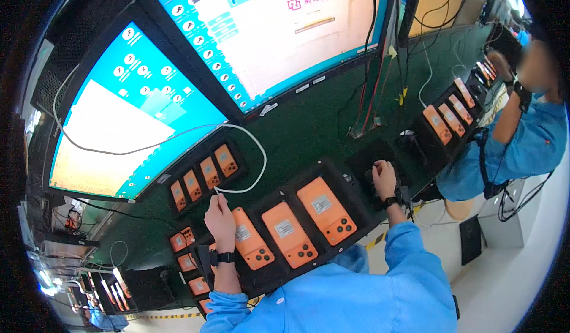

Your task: Connecting and testing handheld scanner devices by plugging in cables, scanning codes, and verifying data on computer monitors.

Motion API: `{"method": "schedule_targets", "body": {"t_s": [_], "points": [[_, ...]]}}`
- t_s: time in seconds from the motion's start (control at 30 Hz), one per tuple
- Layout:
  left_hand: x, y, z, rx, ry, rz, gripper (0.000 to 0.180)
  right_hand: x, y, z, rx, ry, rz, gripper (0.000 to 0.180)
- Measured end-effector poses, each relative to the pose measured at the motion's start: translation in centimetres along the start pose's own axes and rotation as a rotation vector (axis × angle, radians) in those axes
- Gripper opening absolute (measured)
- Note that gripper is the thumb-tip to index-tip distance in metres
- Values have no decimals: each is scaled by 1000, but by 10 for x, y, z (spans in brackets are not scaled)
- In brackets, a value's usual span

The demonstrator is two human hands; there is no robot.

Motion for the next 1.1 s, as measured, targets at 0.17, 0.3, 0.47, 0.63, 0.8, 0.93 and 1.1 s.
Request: {"method": "schedule_targets", "body": {"t_s": [0.17,0.3,0.47,0.63,0.8,0.93,1.1], "points": [[-1,-7,-4,-12,-23,-71,29,-21,-24,31,30,-224,-141,46],[3,-11,-4,-15,0,-88,30,-31,-36,41,-87,-206,-306,52],[-3,-8,1,23,-27,-65,27,-72,-39,42,12,29,-247,49],[-1,-8,-4,11,-73,-84,25,-65,-44,55,-107,-228,-455,50],[2,-8,-4,11,-35,-73,25,-65,-45,56,-115,-206,-436,49],[0,-9,-5,-6,-36,-61,24,-69,-45,59,-66,-180,-470,49],[2,-10,-4,7,-46,-62,24,-63,-45,56,-91,-189,-485,48]]}}
Point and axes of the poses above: each hand's wrist, its own y-axis towards the middle knuckle, its own z-axis out of the palm, x = y × z, the point moved 8 cm from there along y, towards the middle knuckle, and after that the axes turned 2 degrees about z, right-handed, at the moved point
